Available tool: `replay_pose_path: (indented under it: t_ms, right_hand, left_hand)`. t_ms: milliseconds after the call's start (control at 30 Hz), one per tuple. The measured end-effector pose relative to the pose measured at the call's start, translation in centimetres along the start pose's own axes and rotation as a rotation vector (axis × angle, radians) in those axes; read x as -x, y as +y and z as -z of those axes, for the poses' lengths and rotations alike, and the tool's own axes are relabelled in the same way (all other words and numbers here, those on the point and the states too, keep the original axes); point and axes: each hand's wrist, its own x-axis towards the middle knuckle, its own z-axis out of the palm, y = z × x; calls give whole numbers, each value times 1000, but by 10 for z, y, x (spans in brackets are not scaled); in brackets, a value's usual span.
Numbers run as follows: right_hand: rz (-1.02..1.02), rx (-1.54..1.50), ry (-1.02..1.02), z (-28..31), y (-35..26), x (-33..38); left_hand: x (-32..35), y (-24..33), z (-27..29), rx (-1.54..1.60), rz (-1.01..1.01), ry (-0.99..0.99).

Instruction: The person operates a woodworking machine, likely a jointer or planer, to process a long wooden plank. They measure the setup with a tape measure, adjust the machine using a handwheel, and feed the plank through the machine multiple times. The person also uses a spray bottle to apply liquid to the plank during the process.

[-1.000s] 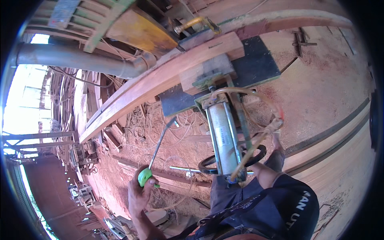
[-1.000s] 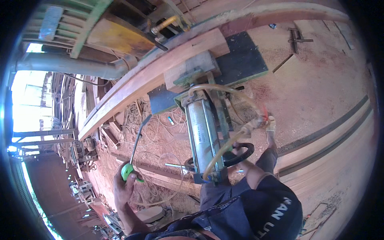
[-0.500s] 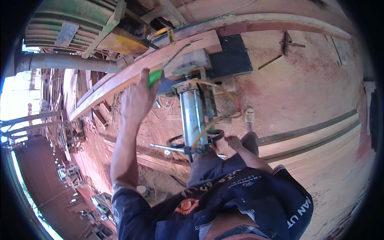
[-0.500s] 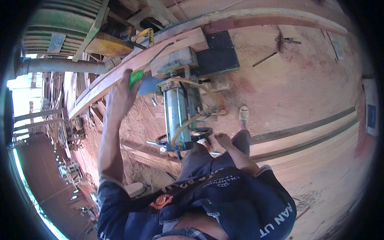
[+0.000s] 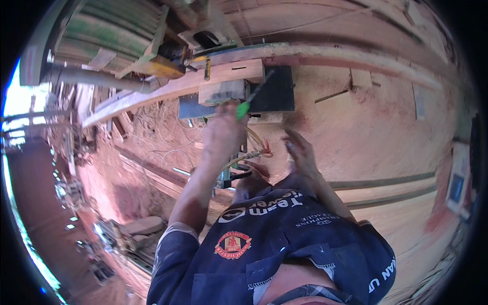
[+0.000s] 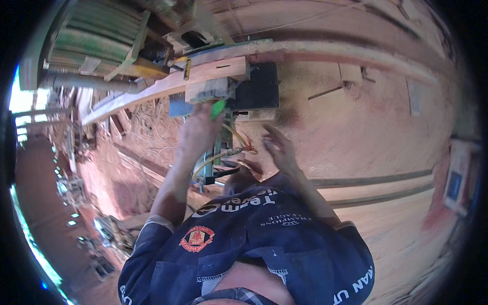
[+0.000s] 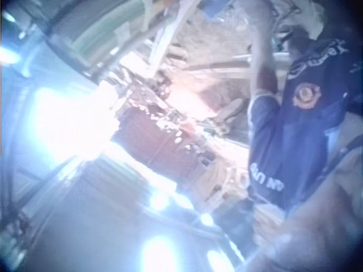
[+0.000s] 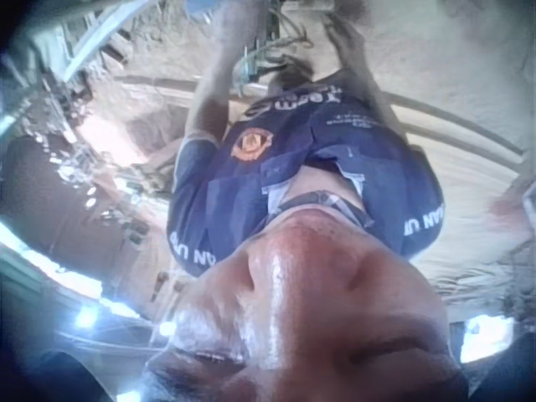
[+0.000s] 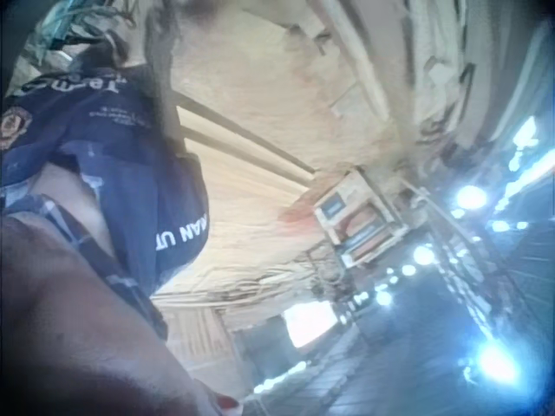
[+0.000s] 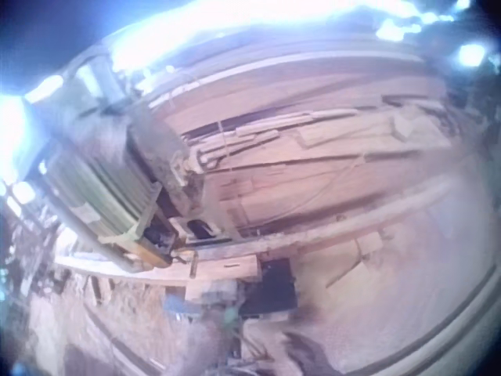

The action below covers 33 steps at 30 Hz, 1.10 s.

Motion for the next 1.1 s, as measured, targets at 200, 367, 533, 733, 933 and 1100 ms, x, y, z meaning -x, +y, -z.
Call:
replay_pose_path:
  t_ms: [200, 367, 533, 733, 933, 1100]
  right_hand:
    - [-79, -762, -9, -79, -114, -72]
    - [146, -699, 151, 12, -182, -146]
    - [5, 194, 218, 73, -271, -218]
    - [-140, 1703, -415, -33, -250, -277]
    - [58, 1914, -599, -120, -222, -314]
    - [82, 2246, -756, -148, -204, -351]
  left_hand:
    - [4, 64, -2, 488, -332, 194]
    - [74, 7, 3, 661, -8, -274]
    - [153, -58, 6, 746, -63, -101]
    - [153, -55, 7, 689, -287, -2]
    - [145, -49, 14, 782, -415, 86]
    - [156, -47, 0, 839, -331, 92]
